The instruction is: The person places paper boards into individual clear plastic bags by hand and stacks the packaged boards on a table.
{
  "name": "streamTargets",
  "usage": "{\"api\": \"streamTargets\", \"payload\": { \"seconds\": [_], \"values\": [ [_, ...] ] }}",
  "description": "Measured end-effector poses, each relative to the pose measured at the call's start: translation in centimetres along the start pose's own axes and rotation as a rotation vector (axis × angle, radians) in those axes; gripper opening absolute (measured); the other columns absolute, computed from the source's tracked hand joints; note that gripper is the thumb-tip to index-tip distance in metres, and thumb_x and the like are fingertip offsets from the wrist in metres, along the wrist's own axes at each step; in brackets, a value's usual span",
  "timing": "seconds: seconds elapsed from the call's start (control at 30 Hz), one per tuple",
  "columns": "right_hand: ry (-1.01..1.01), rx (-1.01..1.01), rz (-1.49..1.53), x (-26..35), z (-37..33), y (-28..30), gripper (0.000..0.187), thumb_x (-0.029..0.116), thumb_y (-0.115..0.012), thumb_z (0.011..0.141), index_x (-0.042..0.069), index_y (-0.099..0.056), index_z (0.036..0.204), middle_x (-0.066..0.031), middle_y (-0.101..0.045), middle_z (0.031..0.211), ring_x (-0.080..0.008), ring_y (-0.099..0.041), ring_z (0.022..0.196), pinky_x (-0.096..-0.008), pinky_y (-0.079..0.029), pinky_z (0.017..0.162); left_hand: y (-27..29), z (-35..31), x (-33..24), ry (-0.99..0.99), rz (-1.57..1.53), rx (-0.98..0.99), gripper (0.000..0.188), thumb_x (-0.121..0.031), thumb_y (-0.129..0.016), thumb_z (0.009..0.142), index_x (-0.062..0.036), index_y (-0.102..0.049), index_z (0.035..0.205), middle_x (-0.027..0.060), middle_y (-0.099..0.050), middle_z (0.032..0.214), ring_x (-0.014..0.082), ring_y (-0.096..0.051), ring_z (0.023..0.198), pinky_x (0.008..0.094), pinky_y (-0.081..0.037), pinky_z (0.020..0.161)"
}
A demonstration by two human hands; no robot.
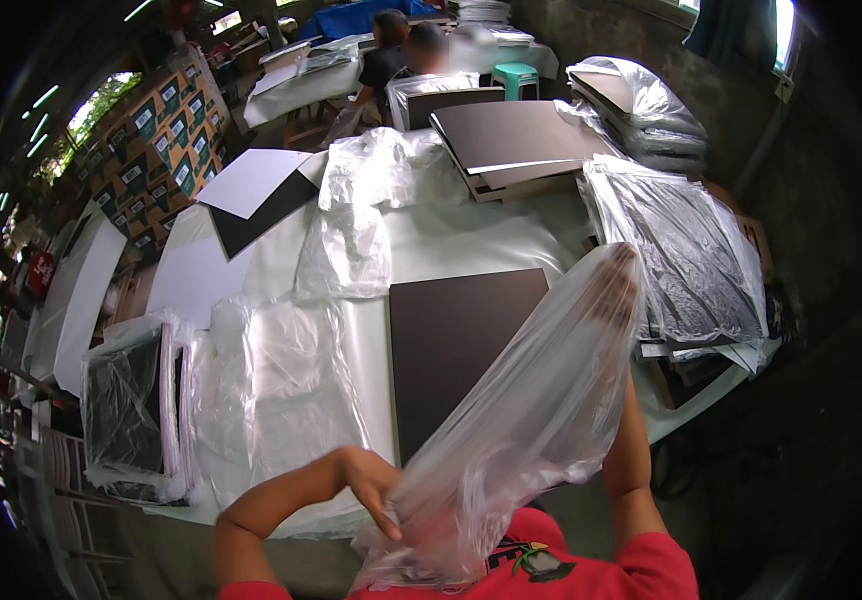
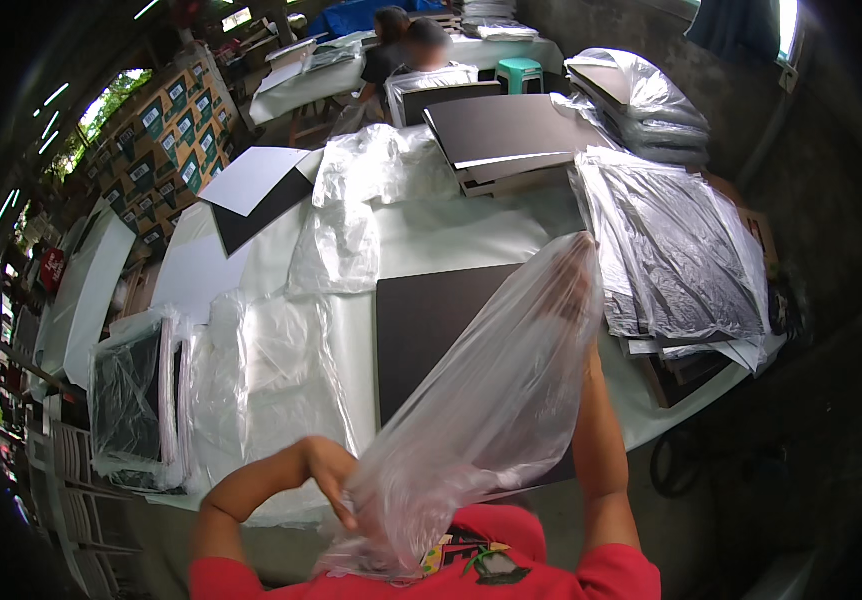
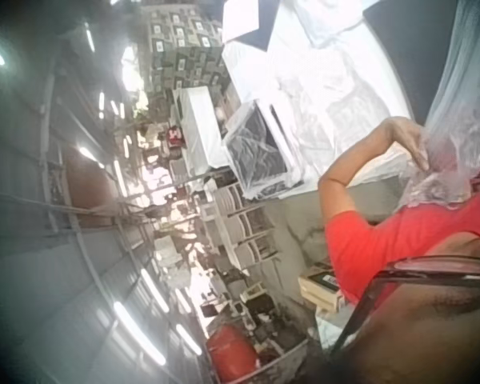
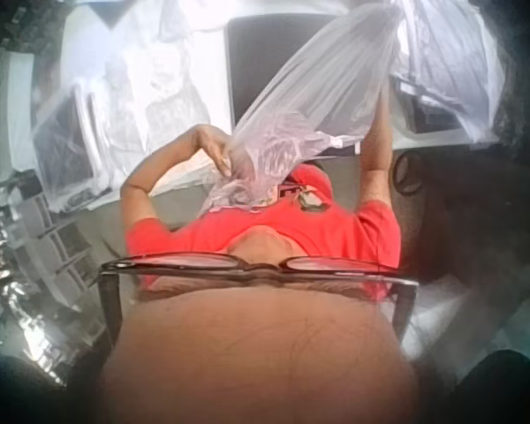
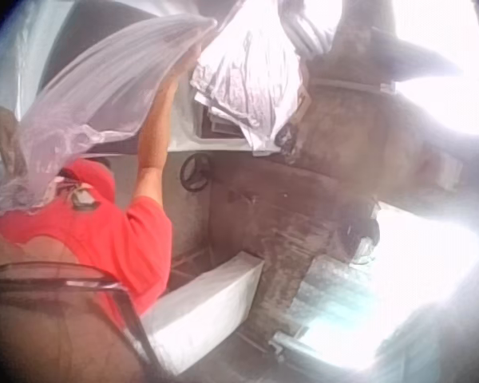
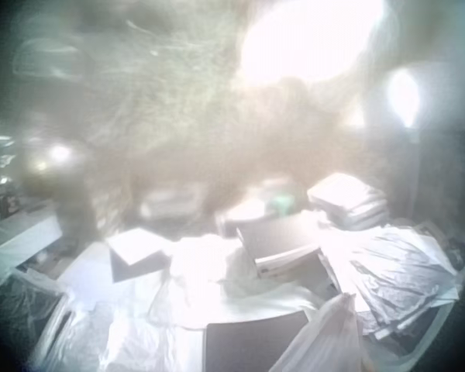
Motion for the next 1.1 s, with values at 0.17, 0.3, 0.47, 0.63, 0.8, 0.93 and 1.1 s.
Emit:
{"api": "streamTargets", "payload": {
  "seconds": [0.17,0.3,0.47,0.63,0.8,0.93,1.1],
  "values": [
    [-0.289,0.167,-0.201,-7.3,-0.4,-0.3,0.048,0.043,-0.055,0.084,0.009,-0.053,0.118,-0.008,-0.058,0.102,-0.0214,-0.055,0.098,-0.0374,-0.045,0.088,-2.2,1.6,-6.7,-0.149,-0.215,0.285,0.043,-0.03,-0.041,0.094,-0.0208,-0.028,0.134,0.0186,-0.054,0.118,0.0252,-0.063,0.087,0.0368,-0.054,0.07],
    [-0.783,0.704,-0.172,-14.1,-8.5,-1.5,0.047,0.039,-0.056,0.083,0.007,-0.053,0.117,-0.0096,-0.057,0.103,-0.0221,-0.055,0.099,-0.0378,-0.045,0.088,-2.0,4.3,-10.3,-0.225,-0.484,0.529,0.046,-0.03,-0.04,0.094,-0.0234,-0.025,0.137,0.0185,-0.054,0.119,0.0254,-0.063,0.087,0.0371,-0.055,0.069],
    [-0.683,0.488,-0.072,-11.6,-5.7,1.0,0.047,0.035,-0.059,0.082,0.005,-0.052,0.117,-0.0116,-0.057,0.105,-0.0229,-0.055,0.099,-0.0382,-0.044,0.088,-3.6,6.4,-9.8,-0.227,-0.55,0.542,0.051,-0.03,-0.04,0.094,-0.0265,-0.022,0.141,0.0185,-0.053,0.121,0.0257,-0.064,0.087,0.0374,-0.055,0.068],
    [-0.675,0.477,-0.038,-13.3,-5.5,5.4,0.047,0.03,-0.061,0.081,0.002,-0.052,0.117,-0.0136,-0.056,0.106,-0.0238,-0.054,0.1,-0.0387,-0.044,0.088,1.8,4.8,-10.8,-0.182,-0.965,1.017,0.049,-0.05,-0.023,0.093,-0.0428,-0.013,0.14,0.0086,-0.037,0.14,0.0358,-0.054,0.108,0.0521,-0.045,0.083],
    [-0.902,0.922,-0.017,-11.6,-8.2,4.3,0.047,0.026,-0.064,0.08,0.0,-0.051,0.117,-0.0155,-0.055,0.108,-0.0246,-0.054,0.1,-0.0392,-0.043,0.088,2.6,4.3,-10.9,-0.218,-0.727,0.57,0.055,-0.05,-0.022,0.093,-0.037,-0.004,0.143,0.0088,-0.043,0.135,0.0353,-0.059,0.097,0.0517,-0.047,0.079],
    [-0.694,0.444,-0.097,-9.6,-3.6,9.6,0.047,0.022,-0.066,0.079,-0.002,-0.051,0.116,-0.0171,-0.055,0.109,-0.0253,-0.054,0.1,-0.0396,-0.043,0.088,7.9,0.7,-7.9,0.036,-0.833,0.449,0.061,-0.048,-0.03,0.093,-0.0329,0.002,0.143,0.011,-0.045,0.133,0.0349,-0.061,0.09,0.0472,-0.051,0.075],
    [-1.08,1.145,-0.294,-14.7,-7.2,7.3,0.043,0.014,-0.073,0.074,-0.005,-0.057,0.109,-0.0182,-0.06,0.099,-0.0237,-0.057,0.093,-0.0389,-0.046,0.083,9.7,0.8,-13.6,-0.115,-0.814,0.629,0.069,-0.037,-0.043,0.092,-0.0294,0.002,0.143,0.0139,-0.046,0.131,0.0279,-0.065,0.079,0.0398,-0.053,0.07]
  ]
}}
Point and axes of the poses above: each hand's wrist, its own z-axis towards the middle knuckle, its own y-axis out of the back of the hand, x = y × z, the point moved 6 cm from there along z, towards the middle knuckle
